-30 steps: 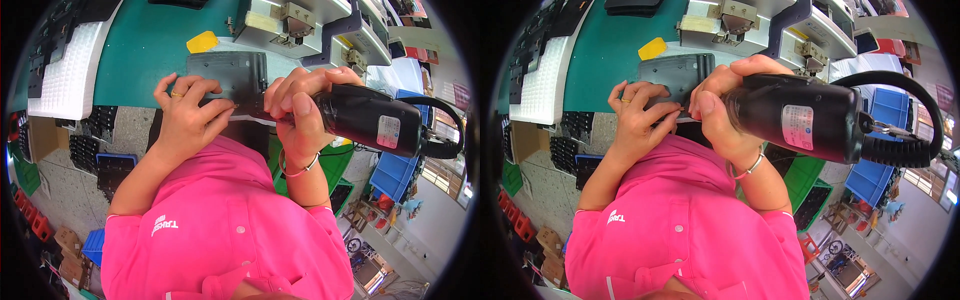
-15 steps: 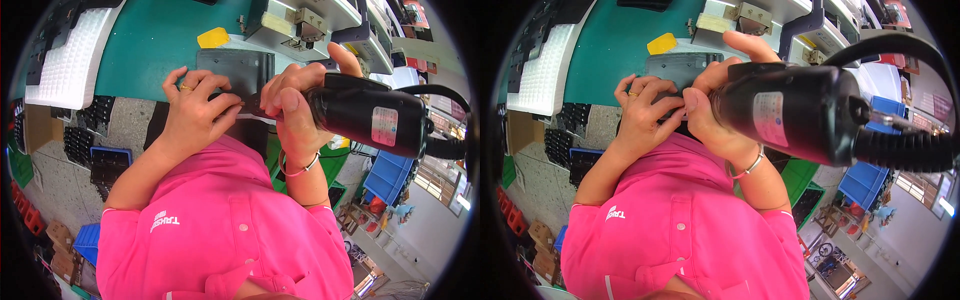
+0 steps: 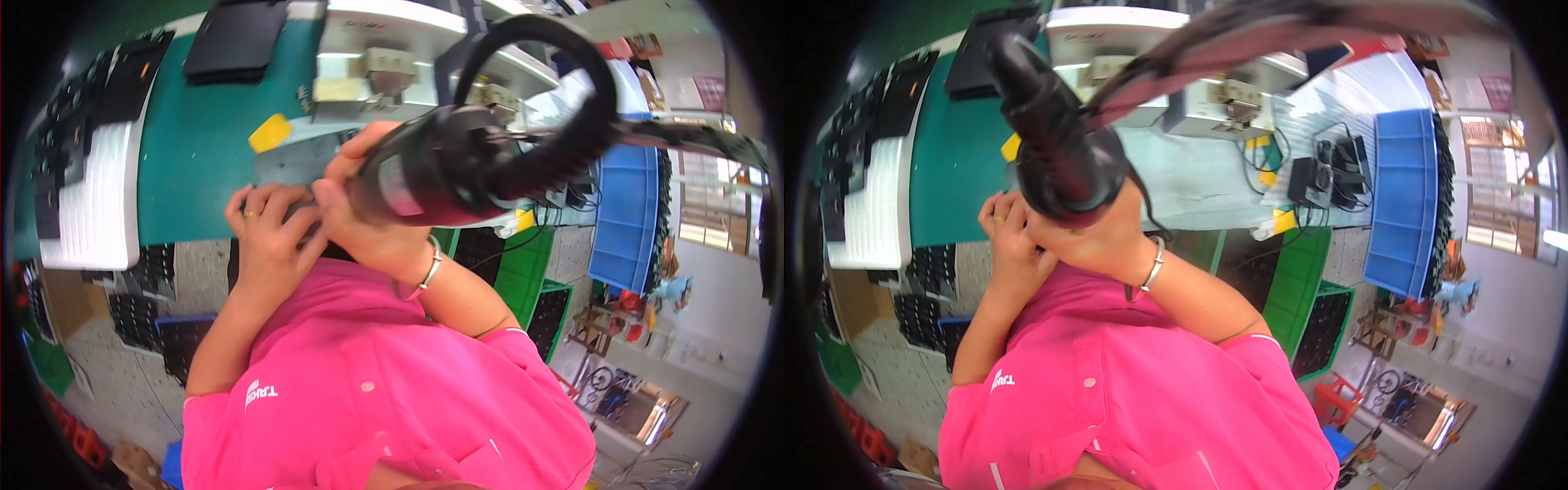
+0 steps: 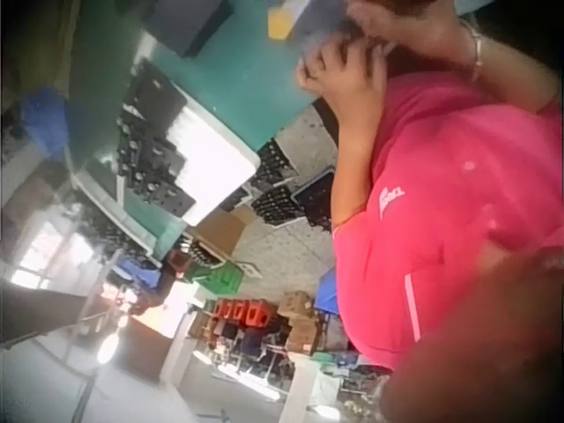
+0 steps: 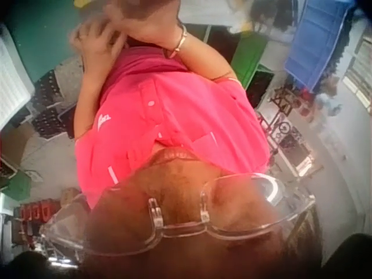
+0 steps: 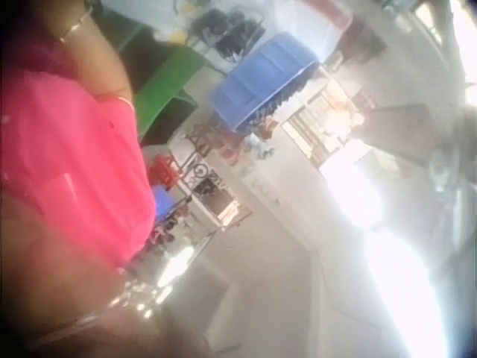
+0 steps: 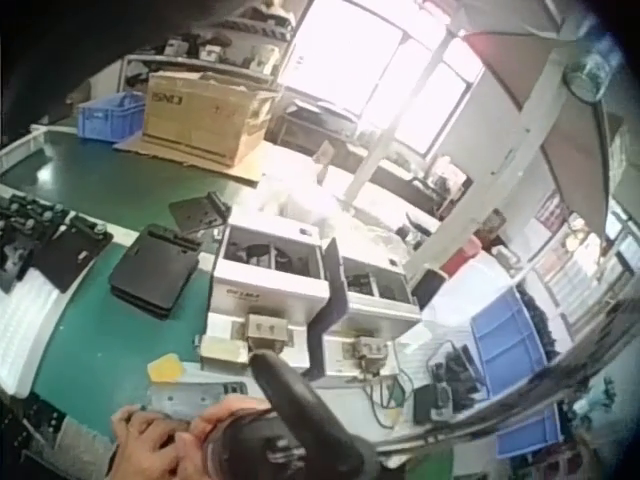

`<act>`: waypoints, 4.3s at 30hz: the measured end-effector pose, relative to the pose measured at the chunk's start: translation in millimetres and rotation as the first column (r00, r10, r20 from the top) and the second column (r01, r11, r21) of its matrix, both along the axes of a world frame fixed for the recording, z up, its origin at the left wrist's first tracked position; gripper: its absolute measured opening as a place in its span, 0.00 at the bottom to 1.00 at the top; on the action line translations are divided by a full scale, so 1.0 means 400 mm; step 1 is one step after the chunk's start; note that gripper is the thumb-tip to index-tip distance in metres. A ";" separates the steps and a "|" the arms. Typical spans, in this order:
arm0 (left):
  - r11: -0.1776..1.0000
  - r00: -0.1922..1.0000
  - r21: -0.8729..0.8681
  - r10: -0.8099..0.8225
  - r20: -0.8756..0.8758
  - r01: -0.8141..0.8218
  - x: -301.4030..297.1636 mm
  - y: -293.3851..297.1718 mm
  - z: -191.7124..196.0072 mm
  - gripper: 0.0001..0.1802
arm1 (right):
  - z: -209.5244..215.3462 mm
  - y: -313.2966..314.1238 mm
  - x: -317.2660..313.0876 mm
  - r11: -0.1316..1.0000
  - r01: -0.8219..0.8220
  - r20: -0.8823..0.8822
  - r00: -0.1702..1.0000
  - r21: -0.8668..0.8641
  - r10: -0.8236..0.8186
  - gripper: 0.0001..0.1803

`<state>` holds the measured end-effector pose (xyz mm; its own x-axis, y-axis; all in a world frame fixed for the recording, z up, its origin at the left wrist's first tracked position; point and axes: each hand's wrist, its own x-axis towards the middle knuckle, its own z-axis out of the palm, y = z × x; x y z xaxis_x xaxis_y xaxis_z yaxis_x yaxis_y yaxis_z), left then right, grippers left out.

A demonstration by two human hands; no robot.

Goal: The person assembles black plastic housings by driving screws into them with an electric screwdriver.

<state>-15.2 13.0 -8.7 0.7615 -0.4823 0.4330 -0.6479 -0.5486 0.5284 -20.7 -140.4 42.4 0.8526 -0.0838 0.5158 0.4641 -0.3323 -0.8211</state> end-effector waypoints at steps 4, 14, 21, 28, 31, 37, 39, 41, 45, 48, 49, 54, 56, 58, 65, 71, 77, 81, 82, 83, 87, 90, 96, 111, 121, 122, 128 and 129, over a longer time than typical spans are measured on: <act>0.999 0.999 0.016 -0.051 -0.015 0.051 -0.002 -0.001 0.008 0.09 | 0.017 -0.036 -0.023 0.882 -0.048 -0.069 0.993 0.470 0.091 0.28; 0.991 0.991 0.021 -0.134 -0.015 0.135 0.020 -0.045 0.020 0.08 | 0.159 -0.329 -0.010 0.798 0.315 0.453 0.691 0.514 -0.564 0.25; 0.989 0.989 0.032 -0.145 -0.025 0.146 0.021 -0.049 0.021 0.09 | 0.141 -0.355 0.011 0.833 0.262 0.427 0.761 0.487 -0.489 0.24; 0.989 0.989 0.035 -0.143 -0.028 0.144 0.022 -0.048 0.021 0.09 | 0.135 -0.356 0.019 0.825 0.251 0.383 0.792 0.507 -0.476 0.24; 0.988 0.989 0.034 -0.147 -0.028 0.148 0.023 -0.047 0.021 0.09 | 0.139 -0.359 0.024 0.832 0.248 0.372 0.805 0.497 -0.462 0.24; 0.988 0.989 0.029 -0.148 -0.029 0.149 0.024 -0.048 0.021 0.10 | 0.160 -0.366 0.061 0.886 0.282 0.313 0.860 0.369 -0.404 0.22; 0.989 0.989 0.024 -0.146 -0.028 0.147 0.023 -0.049 0.022 0.10 | 0.180 -0.365 0.085 0.886 0.309 0.226 0.889 0.345 -0.398 0.18; 0.993 0.993 0.018 -0.120 -0.013 0.120 0.018 -0.050 0.019 0.10 | 0.207 -0.344 0.103 0.833 0.443 0.100 0.862 0.330 -0.498 0.17; 0.996 0.996 -0.005 -0.085 -0.011 0.085 0.009 -0.049 0.011 0.09 | 0.201 -0.350 0.094 0.826 0.366 0.144 0.875 0.428 -0.462 0.18; 0.995 0.995 0.007 -0.103 -0.018 0.103 0.014 -0.037 0.013 0.13 | 0.181 -0.364 0.068 0.859 0.280 0.155 0.914 0.429 -0.375 0.18; 0.994 0.993 0.002 -0.110 -0.048 0.110 0.015 -0.035 0.016 0.17 | 0.177 -0.362 0.069 0.869 0.233 0.158 0.931 0.435 -0.329 0.18; 0.989 0.975 -0.035 -0.145 -0.167 0.141 0.027 -0.029 0.013 0.35 | 0.159 -0.239 -0.024 0.764 -0.037 0.149 0.986 0.644 -0.077 0.21; 0.990 0.972 -0.058 -0.134 -0.195 0.125 0.026 -0.030 0.008 0.37 | 0.127 -0.163 -0.032 0.746 -0.120 0.150 0.988 0.655 0.027 0.22; 0.991 0.968 -0.085 -0.122 -0.221 0.106 0.024 -0.025 0.001 0.38 | 0.091 -0.096 -0.028 0.767 -0.164 0.147 0.985 0.620 0.091 0.24; 0.987 0.975 -0.118 -0.128 -0.180 0.108 0.024 -0.023 -0.002 0.44 | 0.025 -0.027 -0.017 0.890 -0.147 0.087 0.989 0.431 0.121 0.29; 0.987 0.973 -0.122 -0.129 -0.190 0.108 0.020 -0.021 -0.012 0.43 | 0.014 -0.019 -0.016 0.879 -0.149 0.070 0.989 0.453 0.132 0.29; 0.990 0.974 -0.101 -0.120 -0.193 0.102 0.016 -0.017 -0.005 0.42 | 0.021 -0.023 -0.016 0.897 -0.160 0.059 0.987 0.413 0.149 0.30; 0.989 0.976 -0.109 -0.119 -0.182 0.100 0.021 -0.018 -0.017 0.42 | 0.018 -0.012 -0.006 0.936 -0.119 0.014 0.993 0.332 0.121 0.30; 0.989 0.976 -0.109 -0.118 -0.184 0.099 0.021 -0.018 -0.017 0.42 | 0.012 -0.002 -0.003 0.935 -0.121 0.053 0.993 0.332 0.110 0.27; 0.989 0.976 -0.105 -0.119 -0.185 0.101 0.021 -0.018 -0.015 0.42 | 0.008 0.006 -0.001 0.935 -0.124 0.093 0.991 0.333 0.098 0.23; 0.989 0.969 -0.078 -0.139 -0.204 0.125 0.023 -0.008 -0.004 0.42 | -0.007 0.016 -0.001 0.947 -0.081 0.124 0.991 0.312 0.044 0.20; 0.991 0.974 -0.052 -0.134 -0.182 0.126 0.045 0.010 0.012 0.44 | -0.012 0.015 -0.001 0.932 -0.094 0.147 0.988 0.350 0.044 0.18; 0.985 0.982 0.109 -0.119 -0.147 0.136 0.098 0.030 0.023 0.51 | -0.010 0.020 -0.004 0.947 -0.060 0.130 0.991 0.315 0.020 0.20; 0.982 0.941 0.045 -0.165 -0.295 0.186 0.041 0.133 0.103 0.45 | 0.061 -0.090 -0.102 0.689 -0.037 0.229 0.955 0.724 -0.189 0.22; 0.910 0.916 -0.109 0.401 -0.018 -0.401 0.178 0.116 0.150 0.42 | 0.034 -0.134 -0.092 0.699 0.129 0.096 0.957 0.704 -0.274 0.20; 0.879 0.883 -0.134 0.466 0.049 -0.457 0.211 0.086 0.145 0.42 | 0.030 -0.131 -0.090 0.699 0.097 0.117 0.960 0.709 -0.253 0.21; 0.758 0.752 -0.060 0.652 0.097 -0.650 0.381 -0.052 0.084 0.46 | 0.013 -0.132 -0.093 0.745 0.055 0.167 0.961 0.665 -0.221 0.23; 0.759 0.752 -0.060 0.651 0.101 -0.649 0.394 -0.068 0.078 0.46 | 0.011 -0.136 -0.093 0.766 0.072 0.182 0.953 0.639 -0.242 0.22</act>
<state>142.3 -14.1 22.5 0.8354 0.1210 0.5362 -0.1930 -0.8488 0.4923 -58.0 -194.9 46.8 0.6551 -0.5776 0.4871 0.6595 0.1225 -0.7417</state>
